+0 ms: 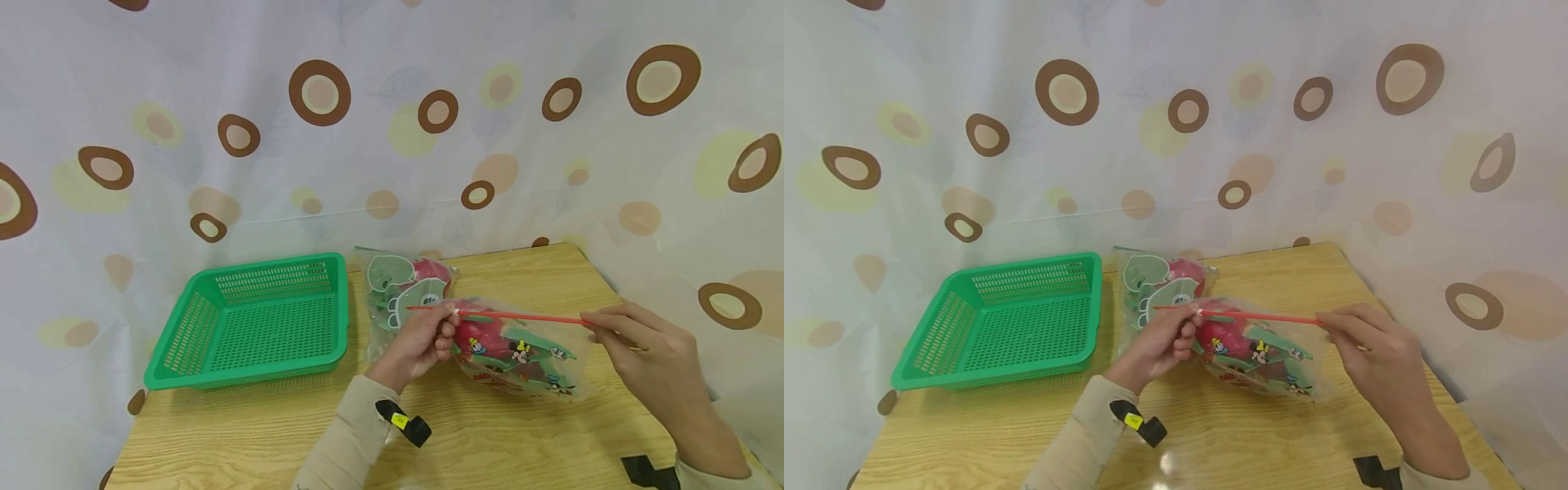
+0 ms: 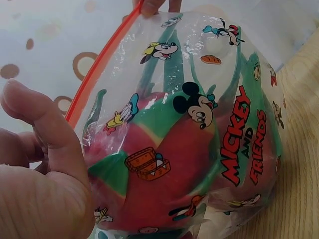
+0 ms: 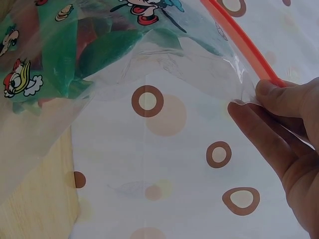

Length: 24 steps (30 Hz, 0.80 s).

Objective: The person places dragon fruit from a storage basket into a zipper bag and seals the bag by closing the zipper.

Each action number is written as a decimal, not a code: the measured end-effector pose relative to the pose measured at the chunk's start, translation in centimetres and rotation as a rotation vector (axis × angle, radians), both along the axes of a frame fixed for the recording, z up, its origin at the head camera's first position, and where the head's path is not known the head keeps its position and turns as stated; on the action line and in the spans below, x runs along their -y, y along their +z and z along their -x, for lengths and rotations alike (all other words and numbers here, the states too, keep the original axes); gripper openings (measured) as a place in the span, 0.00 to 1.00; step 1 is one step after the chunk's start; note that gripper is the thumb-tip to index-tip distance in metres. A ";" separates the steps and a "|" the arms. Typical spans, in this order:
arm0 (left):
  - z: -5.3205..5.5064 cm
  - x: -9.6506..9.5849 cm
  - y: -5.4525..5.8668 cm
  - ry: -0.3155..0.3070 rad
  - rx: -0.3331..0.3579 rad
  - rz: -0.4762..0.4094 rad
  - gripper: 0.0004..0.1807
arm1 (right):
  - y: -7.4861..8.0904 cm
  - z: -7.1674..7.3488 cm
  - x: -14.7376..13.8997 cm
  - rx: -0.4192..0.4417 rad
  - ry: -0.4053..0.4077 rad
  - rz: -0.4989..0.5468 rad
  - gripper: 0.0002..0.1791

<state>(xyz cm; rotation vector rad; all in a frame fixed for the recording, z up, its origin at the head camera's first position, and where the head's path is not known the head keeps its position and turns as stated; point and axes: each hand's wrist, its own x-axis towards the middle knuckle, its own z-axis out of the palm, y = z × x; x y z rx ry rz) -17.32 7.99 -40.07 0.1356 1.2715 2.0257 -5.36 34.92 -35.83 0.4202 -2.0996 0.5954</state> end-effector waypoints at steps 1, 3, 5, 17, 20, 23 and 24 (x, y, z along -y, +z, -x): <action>0.0 0.1 0.0 0.001 0.001 0.002 0.18 | 0.0 0.0 0.0 0.001 0.001 0.002 0.30; 0.1 0.3 0.0 0.001 0.000 0.008 0.18 | 0.0 0.0 0.0 0.001 -0.001 0.001 0.30; 0.2 0.6 -0.1 0.003 -0.002 0.009 0.17 | -0.1 0.0 0.0 0.001 -0.002 0.001 0.30; 0.8 1.4 -0.5 0.032 -0.007 0.008 0.18 | -0.1 0.0 0.0 -0.002 -0.003 0.007 0.30; 0.9 1.6 -0.6 0.036 -0.006 0.013 0.18 | -0.1 0.1 0.0 -0.002 0.000 0.008 0.30; 1.1 1.8 -0.7 0.046 -0.001 0.018 0.17 | -0.1 0.1 0.0 -0.003 0.004 0.010 0.30; 1.1 1.9 -0.7 0.050 -0.002 0.020 0.17 | -0.1 0.1 0.0 -0.003 0.005 0.010 0.30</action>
